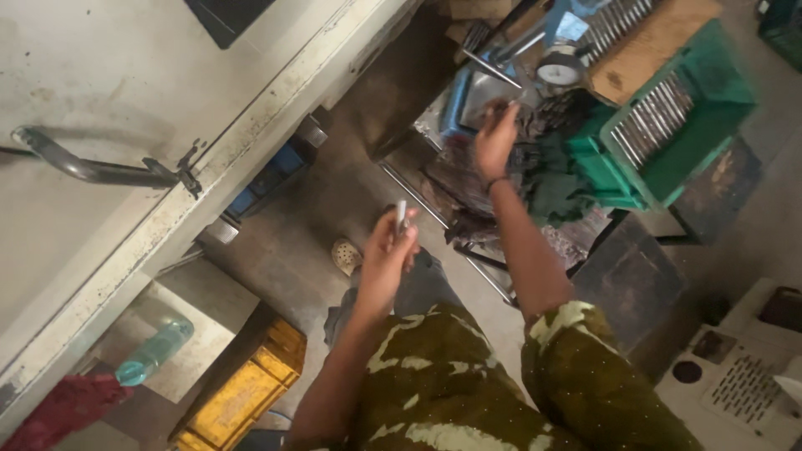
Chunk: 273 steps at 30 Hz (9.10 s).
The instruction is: The person inspects several cylindrical metal rods by hand, rotating them and comparing them. They open a machine door, place one rod inside near the chuck, then close the door and continue inspecting another rod.
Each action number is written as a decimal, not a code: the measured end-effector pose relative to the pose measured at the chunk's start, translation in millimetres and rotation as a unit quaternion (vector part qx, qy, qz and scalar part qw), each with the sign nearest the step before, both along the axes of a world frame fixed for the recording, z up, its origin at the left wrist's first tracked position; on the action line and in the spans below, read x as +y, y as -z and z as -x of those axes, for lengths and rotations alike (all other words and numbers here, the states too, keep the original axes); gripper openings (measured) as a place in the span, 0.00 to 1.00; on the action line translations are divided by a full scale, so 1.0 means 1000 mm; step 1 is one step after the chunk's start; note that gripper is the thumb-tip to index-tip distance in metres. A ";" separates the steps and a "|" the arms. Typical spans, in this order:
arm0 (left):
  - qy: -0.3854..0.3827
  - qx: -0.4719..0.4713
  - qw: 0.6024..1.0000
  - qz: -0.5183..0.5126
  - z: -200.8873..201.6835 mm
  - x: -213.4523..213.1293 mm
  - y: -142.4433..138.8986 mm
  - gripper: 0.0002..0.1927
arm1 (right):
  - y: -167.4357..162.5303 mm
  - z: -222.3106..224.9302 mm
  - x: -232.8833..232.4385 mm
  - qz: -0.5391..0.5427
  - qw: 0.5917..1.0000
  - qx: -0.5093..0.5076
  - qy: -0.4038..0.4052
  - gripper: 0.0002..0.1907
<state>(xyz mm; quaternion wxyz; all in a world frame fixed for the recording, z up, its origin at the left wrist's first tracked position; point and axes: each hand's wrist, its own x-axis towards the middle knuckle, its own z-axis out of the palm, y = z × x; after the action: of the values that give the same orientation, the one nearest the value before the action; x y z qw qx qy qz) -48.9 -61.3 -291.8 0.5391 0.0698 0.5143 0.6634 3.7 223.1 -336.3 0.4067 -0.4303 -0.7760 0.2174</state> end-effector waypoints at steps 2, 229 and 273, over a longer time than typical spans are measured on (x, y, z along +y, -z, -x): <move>-0.075 -0.004 0.997 -0.022 -0.003 0.007 0.016 0.22 | 0.005 -0.011 -0.024 0.064 0.994 0.039 -0.075 0.06; -0.195 -0.262 0.945 -0.009 -0.024 0.046 0.054 0.34 | -0.026 -0.084 -0.137 0.548 0.761 0.340 -0.066 0.11; -0.186 -0.261 0.947 0.020 0.017 0.016 0.064 0.21 | -0.020 -0.006 0.020 -0.023 1.000 0.007 0.017 0.09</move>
<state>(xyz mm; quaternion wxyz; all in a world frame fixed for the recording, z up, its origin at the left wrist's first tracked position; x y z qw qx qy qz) -65.4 -45.3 -356.1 0.5230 -0.2132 0.3729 0.7362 9.3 243.2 -316.3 0.4253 -0.4321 -0.7709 0.1951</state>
